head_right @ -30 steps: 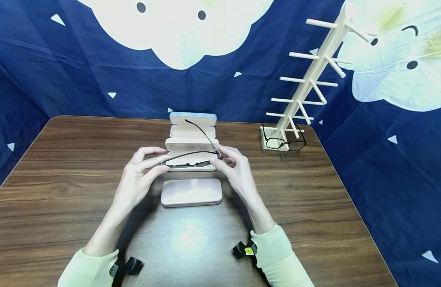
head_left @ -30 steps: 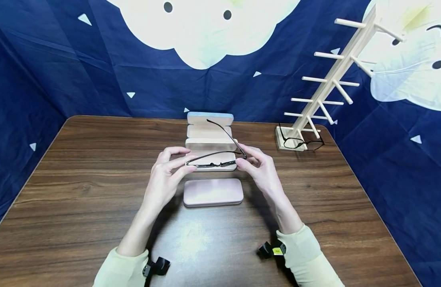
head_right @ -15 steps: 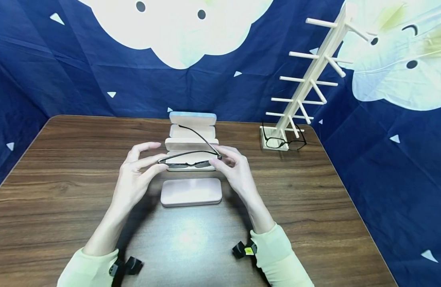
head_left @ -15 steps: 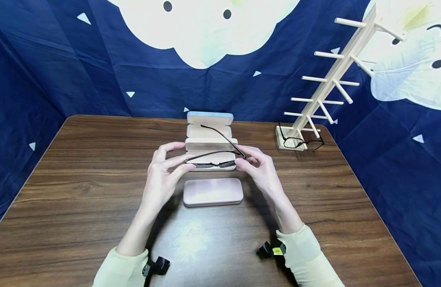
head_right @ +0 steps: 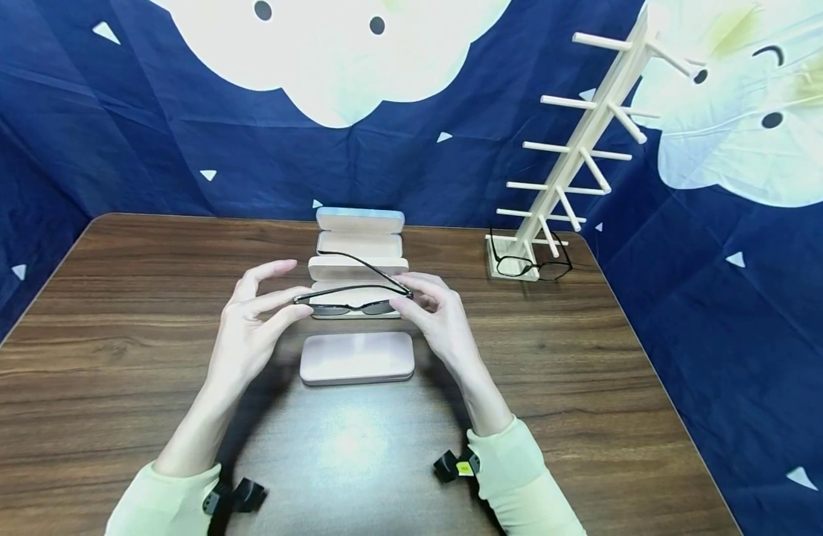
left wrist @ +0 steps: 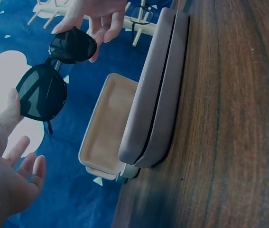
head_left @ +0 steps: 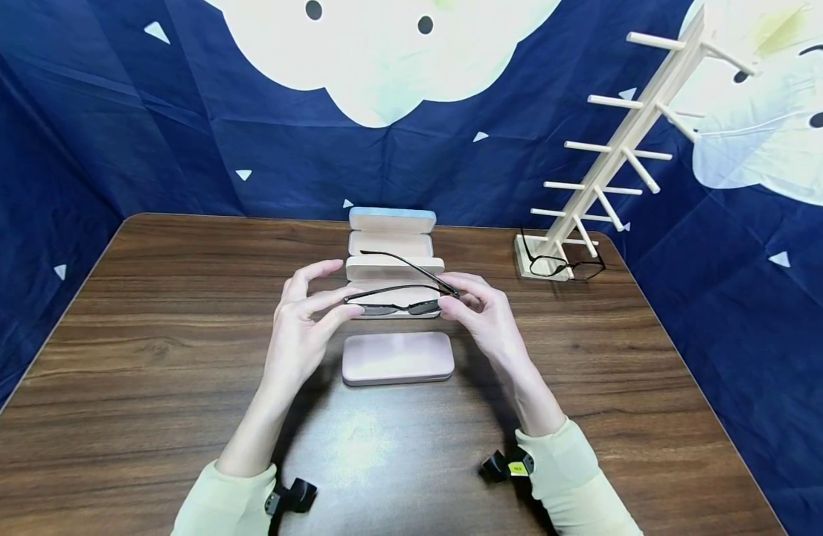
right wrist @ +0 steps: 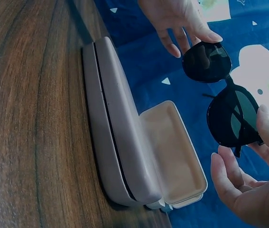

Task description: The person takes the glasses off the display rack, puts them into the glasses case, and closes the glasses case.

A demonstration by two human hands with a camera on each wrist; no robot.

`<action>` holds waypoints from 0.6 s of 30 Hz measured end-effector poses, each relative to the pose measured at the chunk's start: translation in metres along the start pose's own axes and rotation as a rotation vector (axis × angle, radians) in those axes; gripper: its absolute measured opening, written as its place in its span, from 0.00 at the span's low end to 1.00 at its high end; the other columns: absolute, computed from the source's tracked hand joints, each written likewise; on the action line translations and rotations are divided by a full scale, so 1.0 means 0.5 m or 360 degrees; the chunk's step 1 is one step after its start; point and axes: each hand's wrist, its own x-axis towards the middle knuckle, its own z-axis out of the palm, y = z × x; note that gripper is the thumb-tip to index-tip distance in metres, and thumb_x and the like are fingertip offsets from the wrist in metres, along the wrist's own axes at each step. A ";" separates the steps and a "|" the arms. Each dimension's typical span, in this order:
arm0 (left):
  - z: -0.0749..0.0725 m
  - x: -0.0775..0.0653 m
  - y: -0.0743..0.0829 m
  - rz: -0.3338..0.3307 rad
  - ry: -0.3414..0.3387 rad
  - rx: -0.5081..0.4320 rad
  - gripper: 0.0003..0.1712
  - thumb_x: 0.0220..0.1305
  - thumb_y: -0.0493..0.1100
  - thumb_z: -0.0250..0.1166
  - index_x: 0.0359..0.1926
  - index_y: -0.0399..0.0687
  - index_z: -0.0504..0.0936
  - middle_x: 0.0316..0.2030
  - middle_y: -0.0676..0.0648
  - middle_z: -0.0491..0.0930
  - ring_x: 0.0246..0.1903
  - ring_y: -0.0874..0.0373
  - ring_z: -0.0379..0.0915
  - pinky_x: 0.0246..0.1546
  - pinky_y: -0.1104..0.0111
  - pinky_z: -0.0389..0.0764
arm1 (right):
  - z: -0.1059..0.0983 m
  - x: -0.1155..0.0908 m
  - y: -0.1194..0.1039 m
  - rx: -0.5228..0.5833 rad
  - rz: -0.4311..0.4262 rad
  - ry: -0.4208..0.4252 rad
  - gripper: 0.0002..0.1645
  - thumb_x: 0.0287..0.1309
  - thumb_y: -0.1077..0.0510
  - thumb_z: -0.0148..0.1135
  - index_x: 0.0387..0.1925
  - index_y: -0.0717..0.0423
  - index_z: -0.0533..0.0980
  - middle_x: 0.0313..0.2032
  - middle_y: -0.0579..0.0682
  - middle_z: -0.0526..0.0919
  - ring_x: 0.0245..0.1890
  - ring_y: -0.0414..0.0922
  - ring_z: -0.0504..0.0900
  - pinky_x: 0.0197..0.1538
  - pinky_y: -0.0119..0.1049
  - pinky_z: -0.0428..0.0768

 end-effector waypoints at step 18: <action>0.002 0.000 0.000 -0.0048 -0.0014 -0.0042 0.12 0.57 0.38 0.77 0.43 0.47 0.93 0.66 0.51 0.78 0.65 0.53 0.67 0.61 0.66 0.64 | 0.001 0.002 -0.002 -0.0015 -0.0029 -0.0030 0.20 0.66 0.66 0.65 0.58 0.69 0.80 0.65 0.65 0.76 0.37 0.34 0.86 0.50 0.47 0.89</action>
